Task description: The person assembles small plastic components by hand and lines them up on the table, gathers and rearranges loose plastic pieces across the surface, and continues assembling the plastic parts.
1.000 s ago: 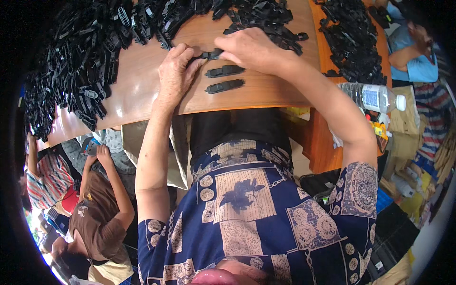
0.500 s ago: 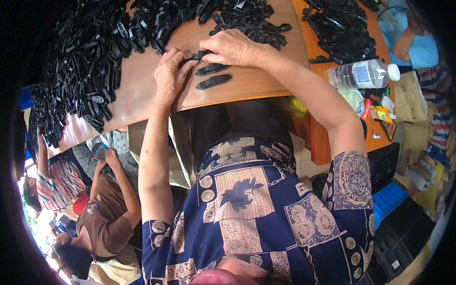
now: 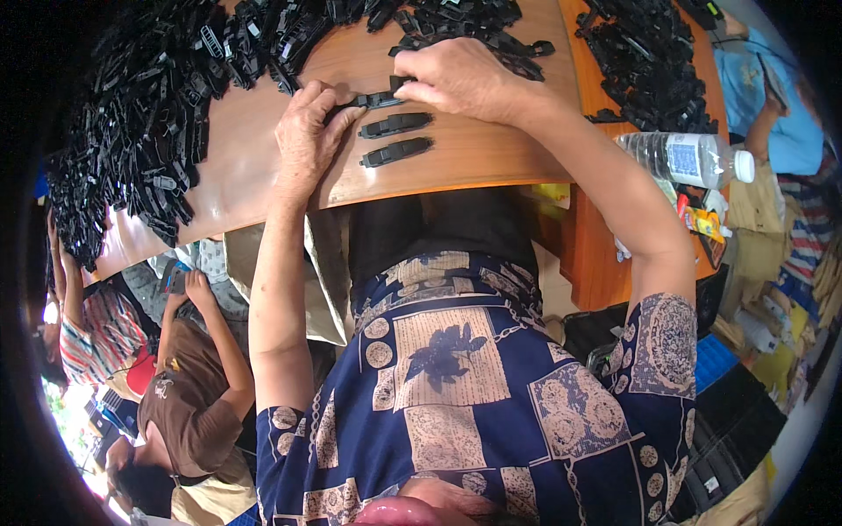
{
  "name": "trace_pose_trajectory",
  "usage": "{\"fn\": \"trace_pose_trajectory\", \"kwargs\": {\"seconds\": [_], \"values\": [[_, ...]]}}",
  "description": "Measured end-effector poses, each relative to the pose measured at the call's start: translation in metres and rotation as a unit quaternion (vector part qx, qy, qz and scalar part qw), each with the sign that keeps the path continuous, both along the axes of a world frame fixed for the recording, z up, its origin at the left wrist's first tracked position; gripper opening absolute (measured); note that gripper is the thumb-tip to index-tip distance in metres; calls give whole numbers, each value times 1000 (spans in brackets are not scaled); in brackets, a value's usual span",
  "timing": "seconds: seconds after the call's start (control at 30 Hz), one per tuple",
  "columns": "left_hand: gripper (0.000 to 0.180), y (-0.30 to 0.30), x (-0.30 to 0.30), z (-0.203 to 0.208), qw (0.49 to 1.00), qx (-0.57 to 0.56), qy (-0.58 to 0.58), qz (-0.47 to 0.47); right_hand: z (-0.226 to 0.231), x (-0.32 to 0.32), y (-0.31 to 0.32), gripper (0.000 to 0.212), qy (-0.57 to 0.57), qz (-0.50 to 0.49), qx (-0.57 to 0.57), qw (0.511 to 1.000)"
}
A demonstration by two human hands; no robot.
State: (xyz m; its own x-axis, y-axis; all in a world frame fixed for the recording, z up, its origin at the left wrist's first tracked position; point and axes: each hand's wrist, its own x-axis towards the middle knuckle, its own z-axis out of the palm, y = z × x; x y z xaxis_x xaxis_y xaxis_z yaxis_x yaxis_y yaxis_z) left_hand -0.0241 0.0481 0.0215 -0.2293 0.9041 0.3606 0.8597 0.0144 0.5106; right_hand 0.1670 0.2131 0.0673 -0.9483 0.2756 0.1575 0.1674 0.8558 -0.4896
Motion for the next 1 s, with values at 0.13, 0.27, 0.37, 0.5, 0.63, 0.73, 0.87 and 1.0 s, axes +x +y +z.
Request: {"fn": "trace_pose_trajectory", "kwargs": {"seconds": [0.13, 0.27, 0.37, 0.5, 0.63, 0.73, 0.87, 1.0], "values": [[24, 2, 3, 0, 1000, 17, -5, -13, -1, -5, -1, 21, -65, 36, 18, 997], [24, 1, 3, 4, 1000, -3, -3, -5, -6, -8, -2, 23, -62, 48, 10, 997], [24, 3, 0, 0, 1000, -3, -4, -10, -10, -24, -11, 27, -42, 44, 8, 998], [25, 4, -2, -3, 1000, 5, -3, -6, -16, -28, -11, 28, -35, 18, 42, 998], [31, -3, -7, 1, 999, -15, -33, -26, -10, -12, -14, 28, 4, -36, -33, 999], [49, -12, 5, 14, 994, -23, -93, -59, -8, 16, -26, 20, 87, -153, -139, 974], [65, -14, 35, 7, 993, 0, 68, -100, -48, 43, -42, 15, 168, -213, -178, 946], [45, -34, 44, -15, 996, 45, 45, -69, -56, 62, -57, 11, 159, -283, -176, 929]]}}
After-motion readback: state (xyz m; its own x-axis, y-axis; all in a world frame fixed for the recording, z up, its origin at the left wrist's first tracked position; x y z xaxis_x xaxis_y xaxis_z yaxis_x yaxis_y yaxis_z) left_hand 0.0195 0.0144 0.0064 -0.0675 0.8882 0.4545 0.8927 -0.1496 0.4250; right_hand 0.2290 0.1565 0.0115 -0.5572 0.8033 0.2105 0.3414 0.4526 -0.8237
